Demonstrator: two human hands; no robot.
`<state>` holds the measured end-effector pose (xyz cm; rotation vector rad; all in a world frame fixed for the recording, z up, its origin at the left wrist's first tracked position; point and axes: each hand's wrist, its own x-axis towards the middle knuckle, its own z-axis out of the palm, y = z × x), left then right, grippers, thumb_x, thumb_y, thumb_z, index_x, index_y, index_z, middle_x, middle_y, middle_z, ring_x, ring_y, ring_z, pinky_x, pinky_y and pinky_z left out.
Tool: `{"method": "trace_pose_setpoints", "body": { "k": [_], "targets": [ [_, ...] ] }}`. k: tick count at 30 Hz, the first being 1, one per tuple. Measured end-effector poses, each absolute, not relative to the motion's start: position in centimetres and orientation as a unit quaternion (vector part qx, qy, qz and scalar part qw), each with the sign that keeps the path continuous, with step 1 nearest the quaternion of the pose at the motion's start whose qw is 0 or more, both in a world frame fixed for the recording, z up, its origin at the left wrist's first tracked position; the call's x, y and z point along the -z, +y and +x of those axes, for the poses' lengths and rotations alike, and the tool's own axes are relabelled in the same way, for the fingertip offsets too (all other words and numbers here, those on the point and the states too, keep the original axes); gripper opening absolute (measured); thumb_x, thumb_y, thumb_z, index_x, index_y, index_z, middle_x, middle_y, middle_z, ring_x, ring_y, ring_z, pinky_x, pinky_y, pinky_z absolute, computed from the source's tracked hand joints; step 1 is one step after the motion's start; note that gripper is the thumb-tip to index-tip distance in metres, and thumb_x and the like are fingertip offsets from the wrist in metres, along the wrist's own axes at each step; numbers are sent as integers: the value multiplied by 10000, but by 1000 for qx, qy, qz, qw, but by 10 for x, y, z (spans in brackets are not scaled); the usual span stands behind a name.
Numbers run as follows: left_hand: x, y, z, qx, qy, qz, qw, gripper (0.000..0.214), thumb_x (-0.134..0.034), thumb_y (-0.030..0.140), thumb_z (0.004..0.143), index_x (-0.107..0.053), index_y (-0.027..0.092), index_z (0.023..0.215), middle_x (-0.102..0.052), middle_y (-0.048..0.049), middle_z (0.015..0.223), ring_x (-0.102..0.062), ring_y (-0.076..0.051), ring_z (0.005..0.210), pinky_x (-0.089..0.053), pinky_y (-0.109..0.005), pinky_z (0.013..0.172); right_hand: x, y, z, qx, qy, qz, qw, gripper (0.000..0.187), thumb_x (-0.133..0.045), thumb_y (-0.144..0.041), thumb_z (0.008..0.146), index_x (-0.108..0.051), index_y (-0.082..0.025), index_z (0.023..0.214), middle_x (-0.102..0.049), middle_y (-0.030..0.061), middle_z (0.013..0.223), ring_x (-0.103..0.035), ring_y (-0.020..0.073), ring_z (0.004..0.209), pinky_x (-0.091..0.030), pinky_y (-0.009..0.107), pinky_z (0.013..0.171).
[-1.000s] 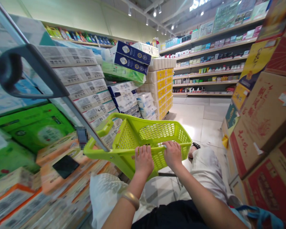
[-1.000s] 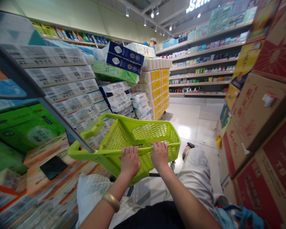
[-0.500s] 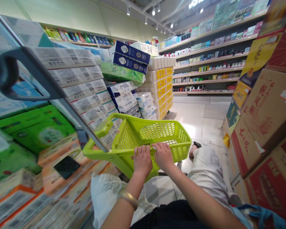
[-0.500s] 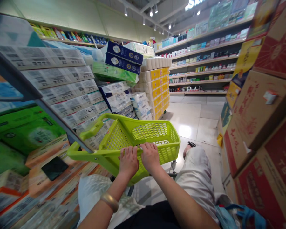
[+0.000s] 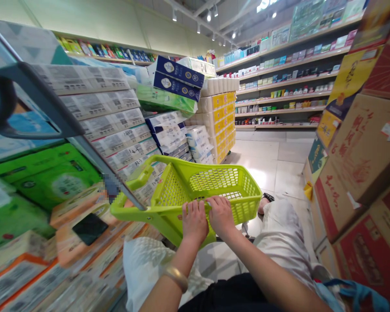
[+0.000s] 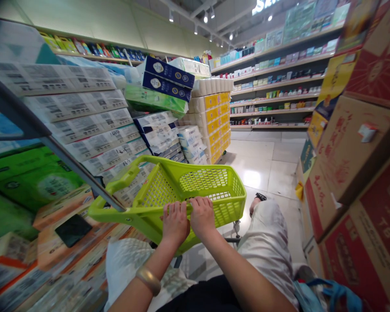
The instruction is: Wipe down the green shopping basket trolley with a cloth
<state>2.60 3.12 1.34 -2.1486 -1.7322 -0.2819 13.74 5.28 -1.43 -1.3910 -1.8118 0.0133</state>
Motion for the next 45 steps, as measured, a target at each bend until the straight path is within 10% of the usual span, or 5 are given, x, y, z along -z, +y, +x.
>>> {"method": "trace_pose_setpoints", "body": {
  "k": [45],
  "targets": [
    [-17, 26, 18, 84, -626, -751, 191, 397, -521, 162, 762, -547, 137, 1157, -556, -120, 1038, -461, -280, 1071, -249, -467, 1080, 22, 54, 173, 11, -705, -581, 407, 355, -503, -42, 746, -651, -244, 997, -657, 30, 984, -536, 192, 944, -303, 320, 944]
  ]
}}
